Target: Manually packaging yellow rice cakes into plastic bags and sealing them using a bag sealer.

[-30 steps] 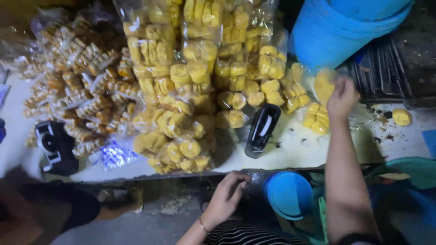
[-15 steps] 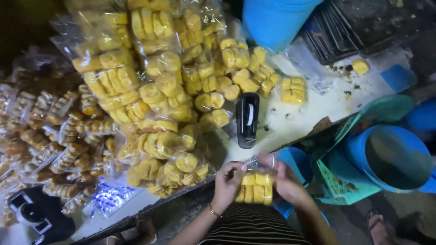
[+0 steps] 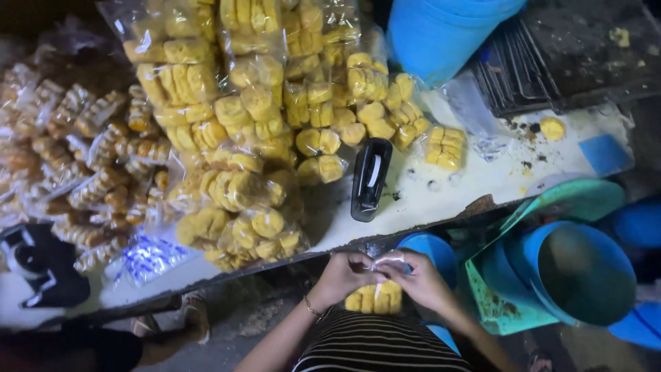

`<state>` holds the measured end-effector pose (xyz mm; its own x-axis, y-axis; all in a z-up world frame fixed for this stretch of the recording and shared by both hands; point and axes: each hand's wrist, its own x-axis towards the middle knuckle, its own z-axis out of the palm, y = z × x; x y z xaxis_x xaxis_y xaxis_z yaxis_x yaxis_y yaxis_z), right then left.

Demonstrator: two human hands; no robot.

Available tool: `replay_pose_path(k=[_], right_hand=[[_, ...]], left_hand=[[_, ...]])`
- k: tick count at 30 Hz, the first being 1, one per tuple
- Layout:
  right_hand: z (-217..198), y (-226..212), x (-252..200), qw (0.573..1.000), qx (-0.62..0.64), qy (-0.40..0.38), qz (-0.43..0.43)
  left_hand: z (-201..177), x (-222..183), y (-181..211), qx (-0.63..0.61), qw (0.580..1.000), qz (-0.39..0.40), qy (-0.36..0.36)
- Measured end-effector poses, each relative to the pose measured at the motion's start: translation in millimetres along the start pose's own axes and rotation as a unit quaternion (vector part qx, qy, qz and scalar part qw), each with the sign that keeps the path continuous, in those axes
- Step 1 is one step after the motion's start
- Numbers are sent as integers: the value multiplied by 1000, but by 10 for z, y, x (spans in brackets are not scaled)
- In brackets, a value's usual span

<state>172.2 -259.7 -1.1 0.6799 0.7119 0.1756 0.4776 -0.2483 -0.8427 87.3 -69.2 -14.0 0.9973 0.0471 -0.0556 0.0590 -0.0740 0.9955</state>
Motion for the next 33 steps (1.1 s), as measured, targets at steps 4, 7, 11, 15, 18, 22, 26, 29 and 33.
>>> replay_pose_path(k=[4, 7, 11, 15, 18, 22, 26, 29, 33], right_hand=[[-230, 469, -114, 980, 63, -56, 178], [173, 959, -218, 947, 294, -19, 124], [-48, 735, -249, 964, 188, -120, 141], [-136, 515, -337, 985, 83, -139, 60], [-51, 607, -399, 987, -44, -152, -11], [35, 774, -398, 983, -76, -144, 85], [322, 1132, -521, 962, 47, -189, 191], [492, 1006, -414, 947, 19, -164, 277], [559, 746, 147, 967, 33, 30, 249]], left_hand=[[119, -89, -33, 19, 993, 112, 4], [262, -126, 50, 50, 973, 226, 4], [470, -283, -353, 49, 991, 91, 79], [543, -311, -493, -115, 990, -66, 38], [574, -274, -321, -77, 980, -151, 104], [715, -348, -718, 379, 910, -38, 165], [678, -352, -594, 175, 967, -173, 67], [667, -280, -1083, 118, 985, -64, 111], [325, -81, -1156, 66, 984, -64, 155]])
